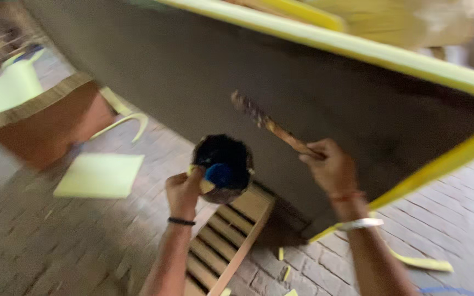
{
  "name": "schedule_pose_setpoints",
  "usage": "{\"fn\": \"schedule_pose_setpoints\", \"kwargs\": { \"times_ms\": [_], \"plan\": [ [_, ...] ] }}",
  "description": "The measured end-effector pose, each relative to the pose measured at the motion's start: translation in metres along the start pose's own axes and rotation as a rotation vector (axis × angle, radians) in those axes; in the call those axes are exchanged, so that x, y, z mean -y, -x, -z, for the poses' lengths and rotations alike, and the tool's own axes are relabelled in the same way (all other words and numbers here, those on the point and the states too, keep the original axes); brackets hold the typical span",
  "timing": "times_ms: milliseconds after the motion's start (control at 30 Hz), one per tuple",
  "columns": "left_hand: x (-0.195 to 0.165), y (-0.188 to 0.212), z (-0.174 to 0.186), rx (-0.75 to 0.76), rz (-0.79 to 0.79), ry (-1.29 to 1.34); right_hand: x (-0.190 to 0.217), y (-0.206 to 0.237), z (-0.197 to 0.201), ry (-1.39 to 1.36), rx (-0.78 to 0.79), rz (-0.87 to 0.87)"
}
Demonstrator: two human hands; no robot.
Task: The person scoops adhesive from a container with a wooden stick and spreads it along the edge of a plywood panel, then presses and fits yellow foam strips onto the glued edge, aligning them along the frame and trimming excess foam by hand.
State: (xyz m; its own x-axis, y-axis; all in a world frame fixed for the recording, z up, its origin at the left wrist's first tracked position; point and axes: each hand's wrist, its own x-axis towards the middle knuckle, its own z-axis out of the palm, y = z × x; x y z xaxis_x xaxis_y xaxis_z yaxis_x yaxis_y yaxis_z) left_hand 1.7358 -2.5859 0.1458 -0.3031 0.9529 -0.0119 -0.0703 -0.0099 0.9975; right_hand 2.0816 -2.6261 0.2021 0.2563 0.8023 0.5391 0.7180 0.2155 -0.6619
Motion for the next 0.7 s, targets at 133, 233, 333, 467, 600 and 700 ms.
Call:
{"fn": "schedule_pose_setpoints", "kwargs": {
  "times_ms": [133,233,333,467,600,700],
  "plan": [
    [0.011,0.029,0.036,-0.13,0.052,0.068,0.089,-0.01,0.041,0.272,0.439,0.076],
    [0.014,0.075,0.058,-0.3,-0.132,-0.285,0.154,-0.01,0.029,0.56,0.744,0.295],
    [0.006,0.124,0.091,-0.381,-0.027,-0.276,0.21,0.021,-0.029,0.689,0.918,0.613],
    [0.001,0.188,0.165,-0.602,-0.016,-0.111,0.275,0.091,-0.09,0.317,1.039,0.949],
    [0.012,0.258,0.258,-0.914,0.036,-0.179,0.335,0.169,-0.104,-0.308,0.947,1.203],
    [0.027,0.312,0.32,-1.095,0.014,-0.132,0.367,0.231,-0.11,-0.68,0.943,1.254]
  ]
}}
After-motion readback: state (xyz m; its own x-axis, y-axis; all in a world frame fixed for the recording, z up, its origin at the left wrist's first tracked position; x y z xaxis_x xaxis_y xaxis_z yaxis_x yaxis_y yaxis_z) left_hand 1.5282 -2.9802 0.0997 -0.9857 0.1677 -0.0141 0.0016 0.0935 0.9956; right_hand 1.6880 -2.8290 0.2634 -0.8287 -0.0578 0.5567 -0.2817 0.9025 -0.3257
